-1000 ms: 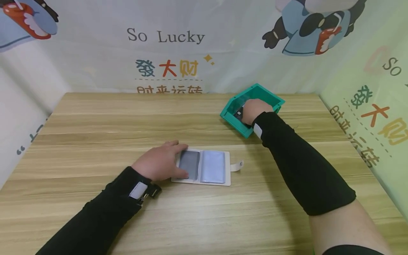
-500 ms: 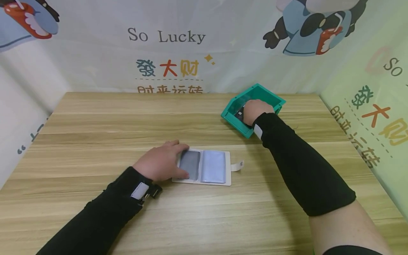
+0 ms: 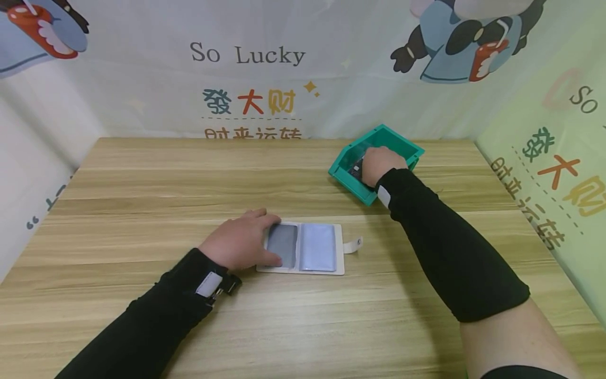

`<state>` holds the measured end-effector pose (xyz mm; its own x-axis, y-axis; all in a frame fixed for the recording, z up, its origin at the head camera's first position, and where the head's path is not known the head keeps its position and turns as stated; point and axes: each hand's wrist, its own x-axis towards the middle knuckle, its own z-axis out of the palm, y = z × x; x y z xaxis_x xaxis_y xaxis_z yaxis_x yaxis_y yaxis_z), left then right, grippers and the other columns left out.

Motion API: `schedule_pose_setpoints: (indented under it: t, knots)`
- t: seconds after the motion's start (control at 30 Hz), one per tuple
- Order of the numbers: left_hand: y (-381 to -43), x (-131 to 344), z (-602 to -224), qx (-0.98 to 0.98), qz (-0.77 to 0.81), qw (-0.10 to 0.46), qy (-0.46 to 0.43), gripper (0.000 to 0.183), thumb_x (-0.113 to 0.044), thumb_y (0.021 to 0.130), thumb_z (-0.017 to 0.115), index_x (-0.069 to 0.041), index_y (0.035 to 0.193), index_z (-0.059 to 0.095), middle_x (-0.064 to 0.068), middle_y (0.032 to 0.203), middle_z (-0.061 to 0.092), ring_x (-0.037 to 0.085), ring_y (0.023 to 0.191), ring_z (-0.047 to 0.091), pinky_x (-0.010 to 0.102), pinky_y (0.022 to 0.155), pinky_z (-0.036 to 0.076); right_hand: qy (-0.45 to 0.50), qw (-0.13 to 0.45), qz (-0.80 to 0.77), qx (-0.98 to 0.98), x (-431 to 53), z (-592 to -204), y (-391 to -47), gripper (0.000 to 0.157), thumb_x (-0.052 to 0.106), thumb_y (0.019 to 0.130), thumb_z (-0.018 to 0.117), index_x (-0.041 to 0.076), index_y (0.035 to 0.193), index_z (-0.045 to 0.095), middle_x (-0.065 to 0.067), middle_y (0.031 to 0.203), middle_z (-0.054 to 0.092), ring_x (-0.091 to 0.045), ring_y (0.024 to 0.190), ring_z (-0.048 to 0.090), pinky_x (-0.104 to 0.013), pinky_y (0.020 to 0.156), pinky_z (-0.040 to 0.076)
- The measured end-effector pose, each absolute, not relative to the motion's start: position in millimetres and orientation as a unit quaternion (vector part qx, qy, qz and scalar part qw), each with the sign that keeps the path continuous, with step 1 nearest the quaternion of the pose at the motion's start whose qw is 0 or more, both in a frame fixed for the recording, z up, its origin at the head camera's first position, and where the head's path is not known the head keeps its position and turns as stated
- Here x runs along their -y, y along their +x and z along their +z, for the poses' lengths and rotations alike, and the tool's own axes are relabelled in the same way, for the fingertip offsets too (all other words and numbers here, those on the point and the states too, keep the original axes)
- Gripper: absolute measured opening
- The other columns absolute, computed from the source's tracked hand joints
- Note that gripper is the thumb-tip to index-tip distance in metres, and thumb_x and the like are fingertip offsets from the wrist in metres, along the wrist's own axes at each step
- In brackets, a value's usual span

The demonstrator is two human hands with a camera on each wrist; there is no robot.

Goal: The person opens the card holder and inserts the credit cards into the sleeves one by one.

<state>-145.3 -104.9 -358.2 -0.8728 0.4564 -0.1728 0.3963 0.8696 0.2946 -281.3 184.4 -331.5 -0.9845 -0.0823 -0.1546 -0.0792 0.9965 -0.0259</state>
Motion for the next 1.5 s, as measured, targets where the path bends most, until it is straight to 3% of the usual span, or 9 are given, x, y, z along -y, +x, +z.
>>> schedule_pose_setpoints:
  t: [0.37, 0.67, 0.9, 1.13, 1.5]
  knots:
    - [-145.2, 105.1, -357.2, -0.96, 0.12, 0.12, 0.224, 0.081, -0.053, 0.069, 0.075, -0.013, 0.134, 0.05, 0.018, 0.141, 0.038, 0.031, 0.121, 0.039, 0.053, 0.095, 0.039, -0.045, 0.074, -0.044, -0.995, -187.4, -328.1, -281.4, 0.017, 0.011, 0.093, 0.048, 0.003, 0.104, 0.058, -0.013, 0.087, 0.061, -0.026, 0.074, 0.054, -0.041, 0.065, 0.05]
    - [-145.1, 104.7, -357.2, -0.96, 0.115, 0.118, 0.226, 0.08, -0.054, 0.069, 0.075, -0.013, 0.133, 0.051, 0.016, 0.139, 0.041, 0.029, 0.116, 0.043, 0.052, 0.091, 0.041, -0.066, 0.076, -0.084, -0.991, -193.5, -327.1, -285.0, 0.023, 0.004, 0.093, 0.043, 0.0, 0.111, 0.058, -0.015, 0.101, 0.06, -0.026, 0.082, 0.055, -0.041, 0.077, 0.048]
    - [-144.9, 104.6, -356.2, -0.961, 0.114, 0.121, 0.223, 0.08, -0.054, 0.069, 0.075, -0.014, 0.134, 0.051, 0.017, 0.14, 0.04, 0.03, 0.12, 0.04, 0.054, 0.093, 0.039, -0.08, 0.079, -0.098, -0.989, -195.4, -322.1, -284.9, 0.031, 0.001, 0.091, 0.042, -0.001, 0.117, 0.059, -0.018, 0.117, 0.058, -0.031, 0.1, 0.054, -0.044, 0.088, 0.046]
    - [-145.4, 104.6, -357.1, -0.96, 0.115, 0.128, 0.219, 0.08, -0.055, 0.07, 0.074, -0.014, 0.135, 0.05, 0.019, 0.142, 0.037, 0.035, 0.126, 0.032, 0.056, 0.098, 0.035, -0.074, 0.068, -0.131, -0.986, -198.0, -315.8, -281.1, 0.027, 0.008, 0.093, 0.047, -0.001, 0.116, 0.059, -0.019, 0.115, 0.059, -0.031, 0.098, 0.054, -0.044, 0.086, 0.046]
    - [-145.4, 105.2, -357.9, -0.96, 0.112, 0.117, 0.227, 0.081, -0.056, 0.069, 0.074, -0.013, 0.134, 0.052, 0.019, 0.142, 0.038, 0.035, 0.127, 0.032, 0.058, 0.097, 0.034, -0.062, 0.033, -0.201, -0.977, -206.4, -303.9, -271.2, 0.023, 0.009, 0.096, 0.048, -0.002, 0.113, 0.058, -0.02, 0.11, 0.058, -0.033, 0.095, 0.053, -0.047, 0.083, 0.045]
